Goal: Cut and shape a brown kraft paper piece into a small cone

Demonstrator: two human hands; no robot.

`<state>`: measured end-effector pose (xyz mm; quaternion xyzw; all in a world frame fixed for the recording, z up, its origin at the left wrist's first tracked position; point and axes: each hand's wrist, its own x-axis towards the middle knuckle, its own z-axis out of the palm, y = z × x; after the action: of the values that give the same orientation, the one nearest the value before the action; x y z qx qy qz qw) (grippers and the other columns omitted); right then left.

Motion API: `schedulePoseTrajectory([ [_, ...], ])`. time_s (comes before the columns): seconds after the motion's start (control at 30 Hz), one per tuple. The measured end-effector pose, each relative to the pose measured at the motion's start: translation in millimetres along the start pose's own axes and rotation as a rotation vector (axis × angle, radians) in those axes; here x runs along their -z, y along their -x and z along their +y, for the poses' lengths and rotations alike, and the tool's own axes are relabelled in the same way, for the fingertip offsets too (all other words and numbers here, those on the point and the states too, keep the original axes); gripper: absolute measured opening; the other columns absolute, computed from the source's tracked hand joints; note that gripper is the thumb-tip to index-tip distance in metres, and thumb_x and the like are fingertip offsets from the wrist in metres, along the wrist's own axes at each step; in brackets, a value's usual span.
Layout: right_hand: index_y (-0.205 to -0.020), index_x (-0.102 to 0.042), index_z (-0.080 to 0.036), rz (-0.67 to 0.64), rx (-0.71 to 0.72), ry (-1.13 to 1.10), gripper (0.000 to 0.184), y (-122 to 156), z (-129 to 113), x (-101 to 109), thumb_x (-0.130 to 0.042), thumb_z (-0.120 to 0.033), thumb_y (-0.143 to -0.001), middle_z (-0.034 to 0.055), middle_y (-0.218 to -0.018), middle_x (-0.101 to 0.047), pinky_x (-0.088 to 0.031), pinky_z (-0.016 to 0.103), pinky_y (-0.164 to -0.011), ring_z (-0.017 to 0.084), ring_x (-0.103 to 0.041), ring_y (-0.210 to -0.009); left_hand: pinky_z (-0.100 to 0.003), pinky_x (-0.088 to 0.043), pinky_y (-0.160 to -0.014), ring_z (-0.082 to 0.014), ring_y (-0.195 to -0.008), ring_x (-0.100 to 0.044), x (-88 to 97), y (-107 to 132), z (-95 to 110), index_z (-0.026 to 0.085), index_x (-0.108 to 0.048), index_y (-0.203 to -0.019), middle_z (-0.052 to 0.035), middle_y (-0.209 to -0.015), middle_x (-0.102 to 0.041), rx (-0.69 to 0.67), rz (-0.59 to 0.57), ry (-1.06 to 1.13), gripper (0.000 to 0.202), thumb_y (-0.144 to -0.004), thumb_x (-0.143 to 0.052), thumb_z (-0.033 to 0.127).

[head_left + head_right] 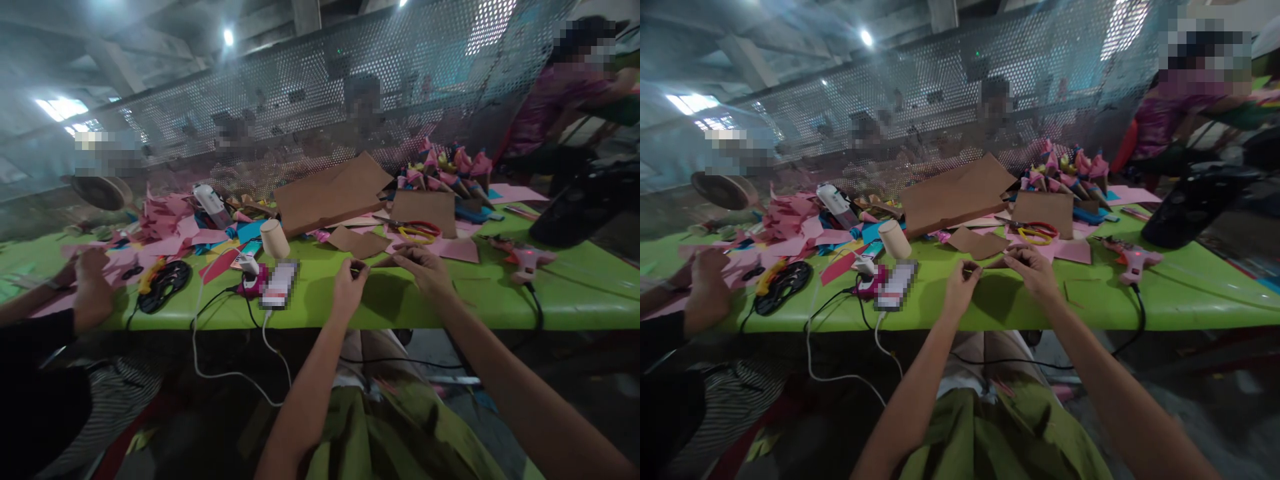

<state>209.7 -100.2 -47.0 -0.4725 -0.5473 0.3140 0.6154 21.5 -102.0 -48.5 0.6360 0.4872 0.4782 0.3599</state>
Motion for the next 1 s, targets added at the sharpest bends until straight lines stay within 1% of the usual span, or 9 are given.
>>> schedulePoseTrajectory([
  [0.1,-0.067,-0.074,-0.028,-0.001,-0.001,0.003,0.030,-0.3,0.7,0.0,-0.079,-0.057,-0.074,0.0059,-0.099,-0.070,-0.046,0.045,-0.102,0.028,-0.061,-0.106,-0.029,-0.052,-0.080,-0.0175,-0.087,-0.068,0.8,0.3,1.0,0.018,-0.068,-0.099,-0.0060,-0.098,-0.074,-0.045,-0.028,0.008,0.008,-0.092,-0.065,0.020],
  [0.2,-0.067,-0.075,-0.028,-0.022,-0.005,0.009,0.032,0.3,-1.2,0.4,-0.078,-0.059,-0.074,0.0063,-0.094,-0.071,-0.046,0.046,-0.103,0.029,-0.061,-0.108,-0.031,-0.052,-0.081,-0.0185,-0.086,-0.068,-0.3,1.2,2.1,0.019,-0.070,-0.091,-0.0051,-0.091,-0.075,-0.060,-0.033,-0.020,0.006,-0.091,-0.065,0.021],
  [0.33,-0.069,-0.077,-0.029,-0.033,-0.006,0.009,0.032,1.6,-5.6,0.2,-0.078,-0.061,-0.075,0.0061,-0.093,-0.072,-0.047,0.046,-0.102,0.030,-0.061,-0.109,-0.028,-0.052,-0.074,-0.0164,-0.075,-0.066,-1.5,-0.4,1.4,0.019,-0.070,-0.086,-0.0022,-0.079,-0.072,0.040,-0.053,0.075,0.008,-0.089,-0.065,0.024],
  [0.43,-0.068,-0.076,-0.029,-0.033,-0.002,0.004,0.032,1.7,-6.7,-0.3,-0.078,-0.060,-0.074,0.0060,-0.092,-0.072,-0.047,0.046,-0.102,0.030,-0.061,-0.109,-0.025,-0.050,-0.070,-0.0146,-0.071,-0.064,-1.5,-2.7,-0.6,0.018,-0.070,-0.083,-0.0005,-0.074,-0.070,0.097,-0.061,0.144,0.009,-0.088,-0.067,0.025],
  [0.6,-0.066,-0.074,-0.028,0.020,0.004,-0.034,0.029,-0.2,-1.0,0.2,-0.078,-0.056,-0.075,0.0053,-0.089,-0.070,-0.048,0.044,-0.098,0.028,-0.063,-0.102,-0.024,-0.045,-0.064,-0.0127,-0.064,-0.059,-0.3,-5.5,-4.7,0.018,-0.065,-0.075,0.0021,-0.067,-0.064,0.161,-0.006,0.180,0.016,-0.088,-0.066,0.027],
  [0.73,-0.069,-0.074,-0.028,0.059,0.005,-0.054,0.028,-0.6,2.9,0.6,-0.077,-0.054,-0.077,0.0044,-0.087,-0.070,-0.048,0.044,-0.094,0.026,-0.063,-0.095,-0.025,-0.047,-0.068,-0.0142,-0.071,-0.063,0.7,-3.1,-1.8,0.018,-0.066,-0.082,0.0003,-0.075,-0.067,0.140,0.016,0.187,0.010,-0.090,-0.063,0.023],
  [0.83,-0.071,-0.076,-0.028,0.042,0.007,-0.048,0.028,0.4,2.7,-0.6,-0.077,-0.055,-0.077,0.0050,-0.089,-0.071,-0.050,0.043,-0.092,0.026,-0.063,-0.094,-0.026,-0.049,-0.073,-0.0158,-0.081,-0.065,-0.3,1.1,2.1,0.019,-0.068,-0.092,-0.0022,-0.086,-0.071,0.037,0.016,0.142,0.005,-0.091,-0.064,0.021],
  [0.93,-0.071,-0.078,-0.027,0.009,0.011,-0.033,0.028,1.0,2.0,-1.8,-0.077,-0.055,-0.077,0.0055,-0.086,-0.071,-0.050,0.042,-0.090,0.026,-0.063,-0.094,-0.028,-0.049,-0.076,-0.0170,-0.083,-0.066,-1.7,3.0,2.9,0.019,-0.068,-0.090,-0.0031,-0.088,-0.071,-0.064,0.038,0.033,0.001,-0.089,-0.067,0.020],
  [1.0,-0.070,-0.078,-0.027,-0.003,0.016,-0.022,0.028,0.7,2.2,-2.0,-0.077,-0.054,-0.077,0.0058,-0.086,-0.071,-0.050,0.042,-0.092,0.027,-0.063,-0.095,-0.028,-0.048,-0.076,-0.0172,-0.082,-0.066,-2.4,2.2,1.8,0.018,-0.066,-0.086,-0.0029,-0.085,-0.071,-0.046,0.044,0.001,0.004,-0.089,-0.066,0.018],
])
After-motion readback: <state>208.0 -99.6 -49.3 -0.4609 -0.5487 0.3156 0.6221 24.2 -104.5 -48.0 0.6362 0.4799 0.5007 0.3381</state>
